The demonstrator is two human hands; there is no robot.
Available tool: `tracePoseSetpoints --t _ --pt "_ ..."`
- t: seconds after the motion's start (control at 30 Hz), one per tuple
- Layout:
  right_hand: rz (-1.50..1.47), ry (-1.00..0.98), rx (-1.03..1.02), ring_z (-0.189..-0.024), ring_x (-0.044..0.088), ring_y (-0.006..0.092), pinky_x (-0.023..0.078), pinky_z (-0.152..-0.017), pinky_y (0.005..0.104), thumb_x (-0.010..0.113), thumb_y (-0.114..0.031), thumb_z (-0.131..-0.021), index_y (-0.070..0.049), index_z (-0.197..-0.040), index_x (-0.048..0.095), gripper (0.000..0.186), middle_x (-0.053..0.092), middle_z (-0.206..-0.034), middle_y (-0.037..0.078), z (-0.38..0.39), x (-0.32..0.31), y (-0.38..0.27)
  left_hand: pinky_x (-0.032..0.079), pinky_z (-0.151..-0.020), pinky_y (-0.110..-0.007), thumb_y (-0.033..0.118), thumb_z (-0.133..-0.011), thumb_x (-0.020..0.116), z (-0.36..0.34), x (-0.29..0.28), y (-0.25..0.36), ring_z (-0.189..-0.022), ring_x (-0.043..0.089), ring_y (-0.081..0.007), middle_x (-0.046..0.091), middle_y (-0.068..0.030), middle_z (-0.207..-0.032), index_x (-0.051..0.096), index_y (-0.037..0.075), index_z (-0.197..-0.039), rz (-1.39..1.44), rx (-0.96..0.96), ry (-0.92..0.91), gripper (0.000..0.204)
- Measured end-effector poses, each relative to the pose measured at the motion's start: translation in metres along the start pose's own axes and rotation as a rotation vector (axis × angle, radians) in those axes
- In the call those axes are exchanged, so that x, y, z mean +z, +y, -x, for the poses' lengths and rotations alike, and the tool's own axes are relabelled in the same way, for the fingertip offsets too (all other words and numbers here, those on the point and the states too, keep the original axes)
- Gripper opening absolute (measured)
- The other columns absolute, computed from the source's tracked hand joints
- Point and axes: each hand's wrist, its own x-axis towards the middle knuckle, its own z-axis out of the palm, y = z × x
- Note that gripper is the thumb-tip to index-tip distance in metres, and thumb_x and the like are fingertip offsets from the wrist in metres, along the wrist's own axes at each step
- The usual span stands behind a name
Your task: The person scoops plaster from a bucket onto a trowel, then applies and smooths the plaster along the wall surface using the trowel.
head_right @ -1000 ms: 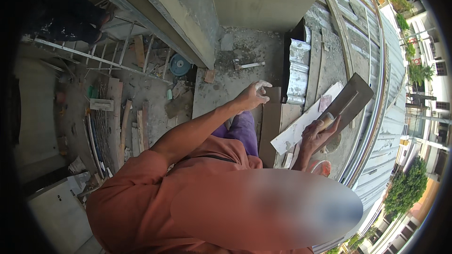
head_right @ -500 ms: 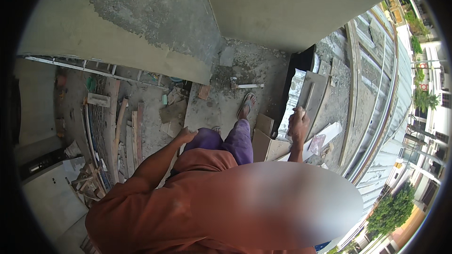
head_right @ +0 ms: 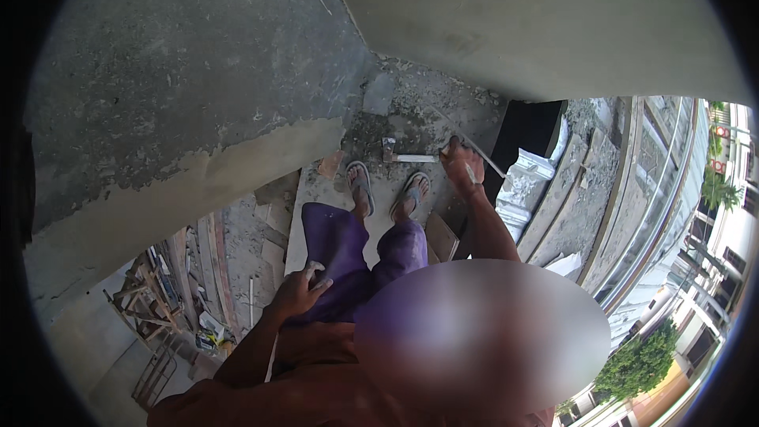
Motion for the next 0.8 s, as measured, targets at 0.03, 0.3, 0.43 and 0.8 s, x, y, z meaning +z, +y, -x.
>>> tracePoseSetpoints --t 0.03,0.3,0.43,0.8 --pt "0.022 -0.045 0.017 -0.096 0.068 0.0434 0.054 -0.080 0.0551 0.071 -0.044 -0.087 -0.011 -0.112 0.062 0.042 0.071 -0.097 0.021 -0.023 0.019 -0.001 0.053 -0.080 -0.047 0.045 -0.095 0.067 -0.017 0.006 0.002 -0.090 0.069 -0.0439 0.070 -0.0226 -0.096 0.059 0.004 -0.123 -0.100 0.038 0.022 0.050" --pt "0.081 -0.120 -0.064 -0.094 0.071 0.0404 0.055 -0.082 0.0517 0.065 -0.042 -0.091 -0.010 -0.109 0.064 0.037 0.073 -0.097 0.021 -0.210 0.182 0.004 0.054 -0.087 -0.044 0.028 -0.098 0.066 -0.258 0.054 0.024 -0.105 0.066 -0.0365 0.065 -0.0178 -0.116 0.057 0.004 -0.127 0.201 0.318 0.024 0.039" --pt "0.111 -0.092 -0.139 -0.093 0.071 0.0389 0.056 -0.082 0.0500 0.065 -0.037 -0.091 -0.010 -0.107 0.065 0.031 0.073 -0.097 0.020 -0.273 0.239 -0.006 0.052 -0.080 -0.042 0.023 -0.094 0.072 -0.302 0.049 0.024 -0.085 0.065 -0.0263 0.063 -0.0104 -0.092 0.059 0.005 -0.127 0.204 0.439 0.029 0.040" --pt "0.223 0.060 -0.336 -0.092 0.070 0.0397 0.055 -0.080 0.0504 0.064 -0.035 -0.091 -0.010 -0.109 0.065 0.031 0.072 -0.094 0.021 -0.368 0.297 0.003 0.050 -0.078 -0.034 0.025 -0.089 0.071 -0.401 0.042 0.000 -0.095 0.063 -0.0205 0.060 -0.0061 -0.103 0.063 0.002 -0.122 -0.107 0.897 0.245 0.041"
